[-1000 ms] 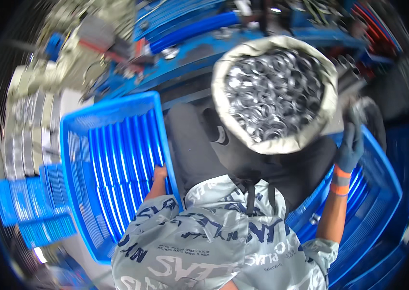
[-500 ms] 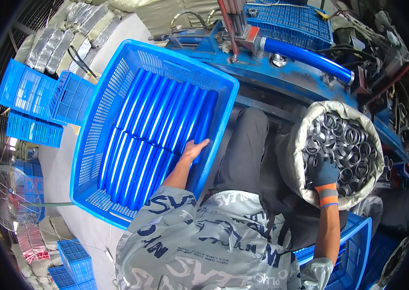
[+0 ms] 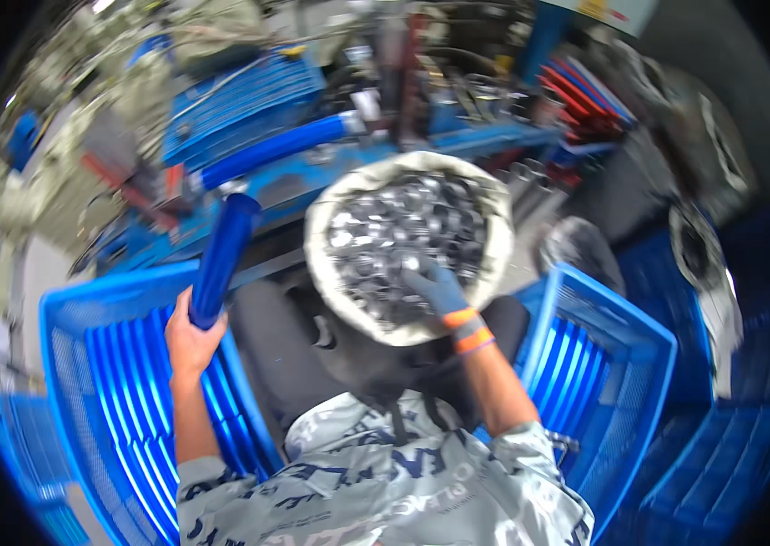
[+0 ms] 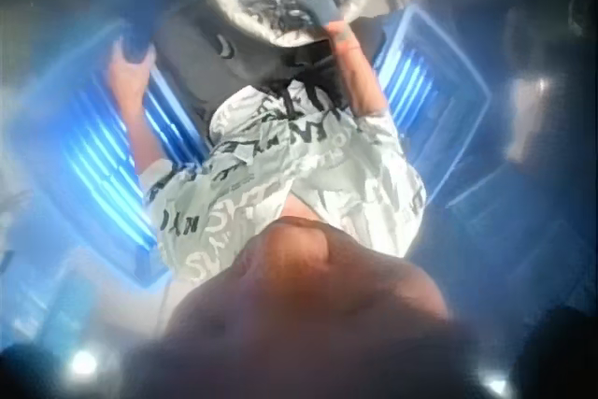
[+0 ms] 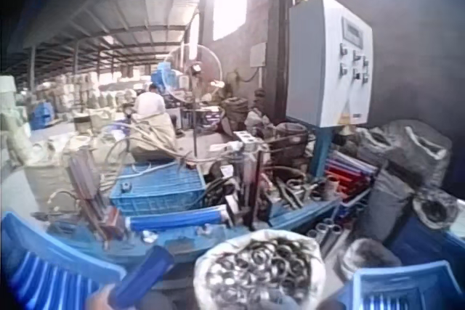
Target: Assembling metal rings onto blue pipes and placing them in plastic crates.
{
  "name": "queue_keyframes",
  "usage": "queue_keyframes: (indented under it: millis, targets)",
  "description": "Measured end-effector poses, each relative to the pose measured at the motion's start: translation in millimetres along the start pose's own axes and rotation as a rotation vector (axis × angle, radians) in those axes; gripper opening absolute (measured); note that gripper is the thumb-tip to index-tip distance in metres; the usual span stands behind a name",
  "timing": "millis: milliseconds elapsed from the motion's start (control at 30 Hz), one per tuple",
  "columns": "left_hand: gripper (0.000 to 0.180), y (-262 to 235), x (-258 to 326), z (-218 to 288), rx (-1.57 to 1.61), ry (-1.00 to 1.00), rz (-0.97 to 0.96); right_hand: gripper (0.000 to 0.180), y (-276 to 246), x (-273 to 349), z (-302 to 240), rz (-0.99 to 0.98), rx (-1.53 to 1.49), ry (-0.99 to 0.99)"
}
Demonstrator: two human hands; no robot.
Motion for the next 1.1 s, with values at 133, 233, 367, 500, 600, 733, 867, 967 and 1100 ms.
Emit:
queue_keyframes:
  millis: [133,233,367,500,600,733,867,967,1100]
  targets:
    - [0.059,31,-8,95,-0.137,0.253,-0.319,0.049,13,22,-3,-0.105,-0.609,-0.176]
    - [0.054,39,-9,119,-0.208,0.333,-0.409,0.056,30,46,-41,-0.142,-0.602,-0.244]
    - [0.052,46,-8,130,-0.274,0.399,-0.485,0.066,31,57,-57,-0.118,-0.463,-0.264]
    - [0.056,38,-5,129,-0.306,0.380,-0.510,0.074,43,55,-77,-0.112,-0.361,-0.319]
    - [0.055,40,-6,128,-0.308,0.393,-0.510,0.080,40,57,-78,-0.099,-0.334,-0.311]
    - [0.055,41,-7,127,-0.310,0.386,-0.501,0.080,37,53,-81,-0.122,-0.295,-0.300]
    - [0.058,47,-7,124,-0.346,0.393,-0.470,0.081,35,47,-77,-0.155,-0.278,-0.260]
    - [0.062,55,-4,123,-0.364,0.392,-0.457,0.073,24,45,-67,-0.105,-0.215,-0.159]
    - [0.065,66,-1,124,-0.253,0.360,-0.471,0.059,7,35,-51,0.017,-0.291,-0.392]
Point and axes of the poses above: each hand's wrist, its own x-axis away from the middle knuckle, its own y-axis out of the palm, z = x × y, the point moved 5 cm from there along -x, towards the middle knuckle, and after that the axes turned 13 degrees about -z, right-handed, at the moved point
